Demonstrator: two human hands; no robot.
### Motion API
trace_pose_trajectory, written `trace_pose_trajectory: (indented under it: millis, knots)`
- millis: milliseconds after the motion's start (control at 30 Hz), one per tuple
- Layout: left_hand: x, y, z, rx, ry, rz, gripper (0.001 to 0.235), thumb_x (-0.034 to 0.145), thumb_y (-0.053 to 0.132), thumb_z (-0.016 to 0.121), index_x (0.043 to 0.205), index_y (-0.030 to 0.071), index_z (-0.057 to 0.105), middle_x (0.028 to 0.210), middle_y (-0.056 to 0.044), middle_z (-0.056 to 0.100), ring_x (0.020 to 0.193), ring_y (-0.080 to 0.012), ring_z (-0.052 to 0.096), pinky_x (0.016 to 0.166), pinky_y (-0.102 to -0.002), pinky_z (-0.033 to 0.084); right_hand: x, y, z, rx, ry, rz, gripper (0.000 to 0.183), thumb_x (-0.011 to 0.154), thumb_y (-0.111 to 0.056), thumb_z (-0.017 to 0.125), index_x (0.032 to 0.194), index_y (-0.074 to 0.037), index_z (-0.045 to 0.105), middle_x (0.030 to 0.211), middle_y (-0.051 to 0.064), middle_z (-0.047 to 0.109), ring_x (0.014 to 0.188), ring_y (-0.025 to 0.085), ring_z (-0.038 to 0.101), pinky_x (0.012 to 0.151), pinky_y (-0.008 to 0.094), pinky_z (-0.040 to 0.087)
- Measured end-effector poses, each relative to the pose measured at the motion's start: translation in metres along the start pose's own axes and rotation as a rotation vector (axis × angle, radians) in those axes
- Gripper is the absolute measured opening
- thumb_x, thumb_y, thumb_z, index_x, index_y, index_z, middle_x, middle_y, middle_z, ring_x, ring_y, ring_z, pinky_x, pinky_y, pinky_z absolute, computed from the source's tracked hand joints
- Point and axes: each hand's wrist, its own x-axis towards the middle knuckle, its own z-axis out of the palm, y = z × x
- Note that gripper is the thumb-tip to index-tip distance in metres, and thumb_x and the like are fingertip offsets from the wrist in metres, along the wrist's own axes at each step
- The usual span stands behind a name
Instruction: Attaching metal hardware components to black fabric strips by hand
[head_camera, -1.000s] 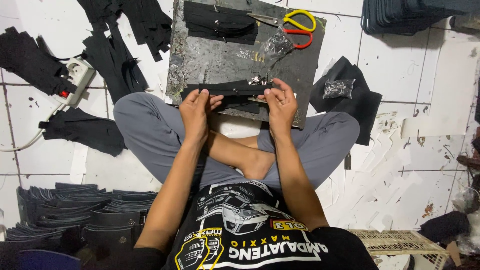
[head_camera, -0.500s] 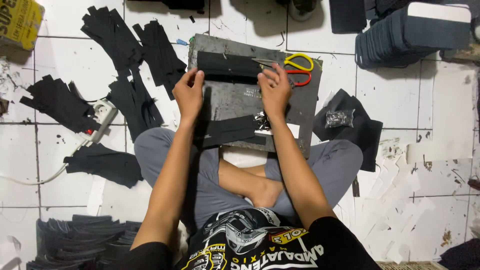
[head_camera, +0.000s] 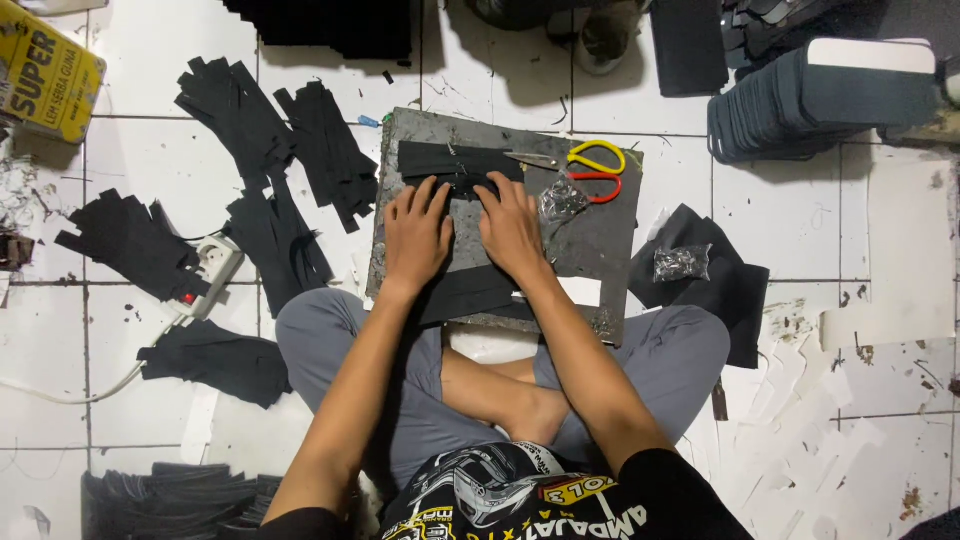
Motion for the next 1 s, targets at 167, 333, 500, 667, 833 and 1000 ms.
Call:
trace_pose_trajectory:
  millis: [167, 333, 500, 667, 833, 1000]
  knots:
    - [-0.008, 0.003, -0.012, -0.106, 0.039, -0.039, 0.043, 0.094, 0.016, 0.069, 0.137, 0.015, 0.063, 0.141, -0.010, 0.056, 0.127, -0.0318, 0.053, 0.101, -0.045, 0.041, -0.008, -0.003, -0.010, 0.068, 0.067, -0.008, 0.031, 0.090, -0.006, 0.066, 0.121, -0.005, 0.070, 0.134, 0.015, 0.057, 0.117, 0.035, 0.057, 0.088, 0.045, 0.046]
    - [-0.042, 0.008, -0.038, -0.276, 0.108, -0.129, 0.030, 0.097, 0.010, 0.066, 0.127, 0.015, 0.068, 0.127, -0.007, 0.063, 0.119, -0.0288, 0.059, 0.097, -0.043, 0.044, -0.045, -0.022, -0.042, 0.262, 0.214, 0.055, 0.021, 0.092, -0.001, 0.067, 0.113, -0.003, 0.072, 0.124, 0.014, 0.062, 0.113, 0.034, 0.061, 0.097, 0.043, 0.048]
    - [-0.078, 0.014, -0.063, -0.164, -0.112, -0.096, 0.022, 0.093, 0.021, 0.073, 0.114, 0.016, 0.073, 0.114, -0.005, 0.067, 0.115, -0.0264, 0.061, 0.092, -0.043, 0.048, -0.099, -0.018, -0.040, 0.090, -0.125, -0.054, 0.021, 0.094, -0.019, 0.065, 0.114, -0.018, 0.072, 0.108, 0.003, 0.067, 0.107, 0.026, 0.060, 0.087, 0.041, 0.044]
    - [-0.109, 0.034, -0.050, -0.031, -0.158, 0.014, 0.023, 0.095, 0.032, 0.068, 0.116, 0.022, 0.071, 0.117, -0.001, 0.065, 0.117, -0.0232, 0.059, 0.094, -0.041, 0.045, -0.128, -0.024, -0.031, 0.055, -0.126, -0.059, 0.019, 0.096, -0.019, 0.063, 0.113, -0.018, 0.072, 0.117, 0.003, 0.068, 0.118, 0.022, 0.057, 0.096, 0.039, 0.041]
    - [-0.104, 0.036, -0.042, 0.051, -0.073, 0.050, 0.031, 0.092, 0.032, 0.072, 0.120, 0.020, 0.067, 0.113, -0.004, 0.064, 0.114, -0.0255, 0.059, 0.093, -0.042, 0.045, -0.125, -0.025, -0.030, 0.019, -0.050, -0.090, 0.022, 0.093, -0.013, 0.066, 0.114, -0.016, 0.071, 0.115, 0.005, 0.067, 0.117, 0.024, 0.059, 0.096, 0.039, 0.043]
    - [-0.098, 0.025, -0.027, 0.112, -0.046, 0.163, 0.016, 0.093, 0.037, 0.068, 0.103, 0.025, 0.069, 0.101, 0.003, 0.066, 0.108, -0.0217, 0.060, 0.095, -0.042, 0.042, -0.124, -0.022, -0.022, -0.054, -0.012, -0.121, 0.033, 0.089, -0.019, 0.071, 0.122, -0.021, 0.067, 0.108, 0.001, 0.065, 0.110, 0.022, 0.059, 0.093, 0.040, 0.042]
